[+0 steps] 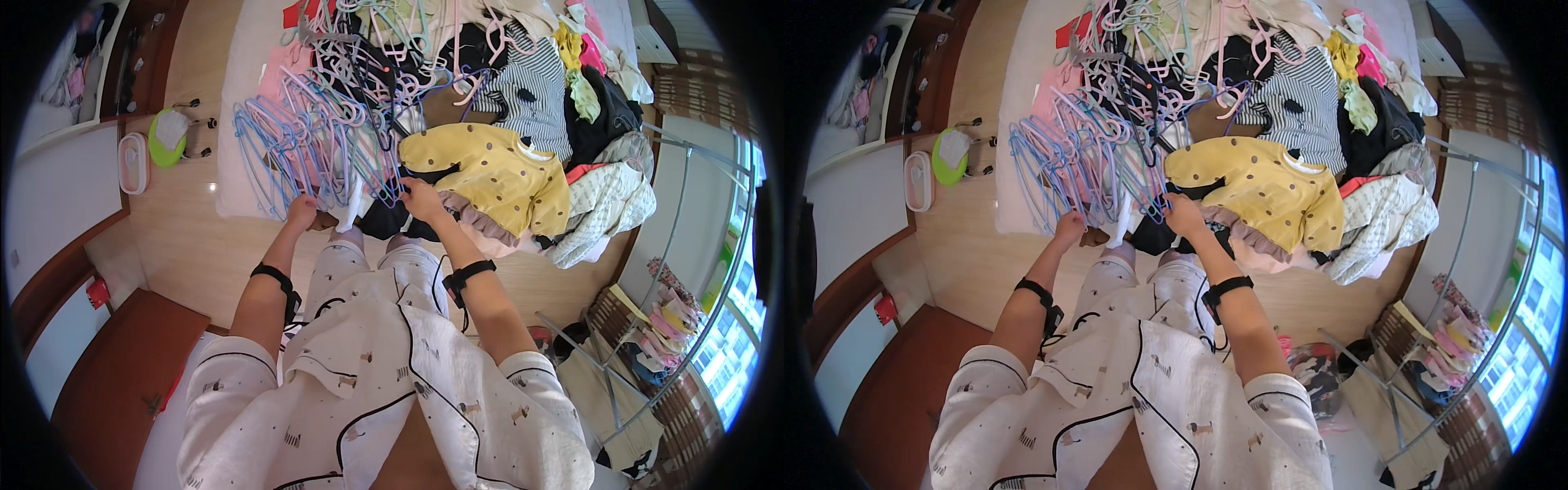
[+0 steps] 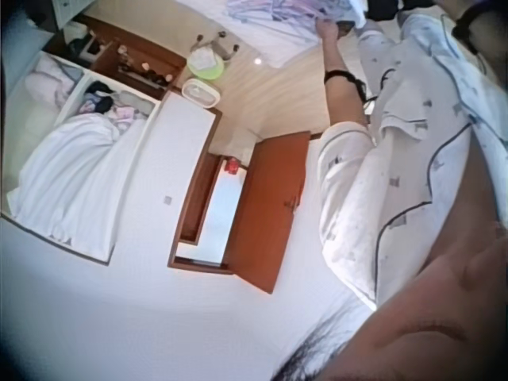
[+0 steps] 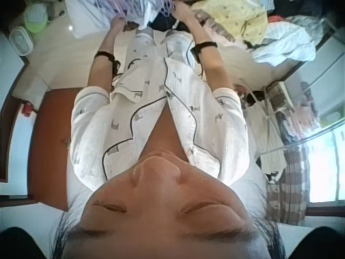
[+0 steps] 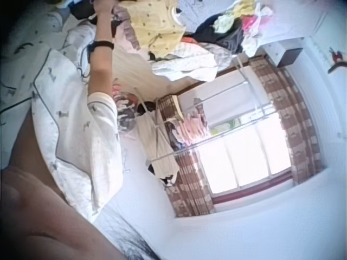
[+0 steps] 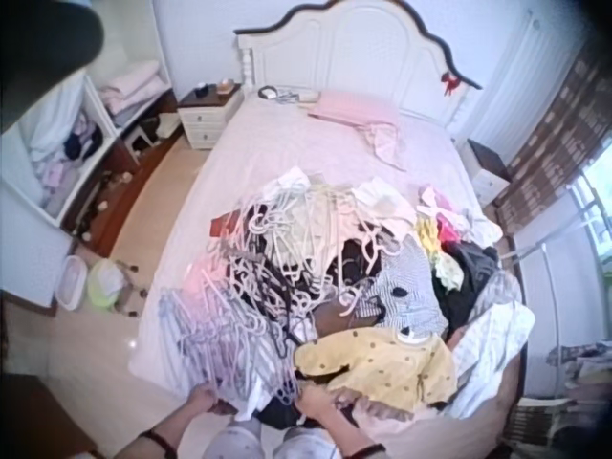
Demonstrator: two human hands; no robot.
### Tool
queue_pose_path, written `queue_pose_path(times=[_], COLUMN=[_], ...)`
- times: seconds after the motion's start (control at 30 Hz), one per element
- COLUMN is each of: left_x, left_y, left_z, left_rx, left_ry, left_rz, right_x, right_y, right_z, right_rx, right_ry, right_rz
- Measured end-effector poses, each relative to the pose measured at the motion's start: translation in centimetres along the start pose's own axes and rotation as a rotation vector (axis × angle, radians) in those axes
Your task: The person sorts items of clothing on a bed and hangs them on hangers before placing the hangers onto a drying rack.
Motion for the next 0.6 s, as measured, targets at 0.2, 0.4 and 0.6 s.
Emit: queue_pose_path(times=[0.2, 0.4, 0.6], left_x=[-1.5, -3.3, -7.6], left_y=[-1.4, -3.0, 0.9], left_z=[-1.9, 0.5, -3.8], left_rx=[0.035, 0.120, 0.415], left_ry=[0.087, 0.141, -0.060], left_rz=[0.078, 0.147, 0.013], right_x=[-4.1, -10.7, -11.3], right_y=[0.6, -0.6, 1.5], right_z=[-2.7, -4.1, -6.2], right_rx=[-0.075, -0.099, -0.097], right_ry=[-0.111, -0.174, 0.060], right_rz=[0.119, 0.287, 0.121])
Point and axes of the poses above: each hand's wrist, its own x-axis away from the middle knuckle, its own y-axis out of the palm, z = x × y, the point moved 1 cm from there along -x, towards the middle knuckle, and after that the axes turned 13 degrees about -x, right-handed, at the moved point
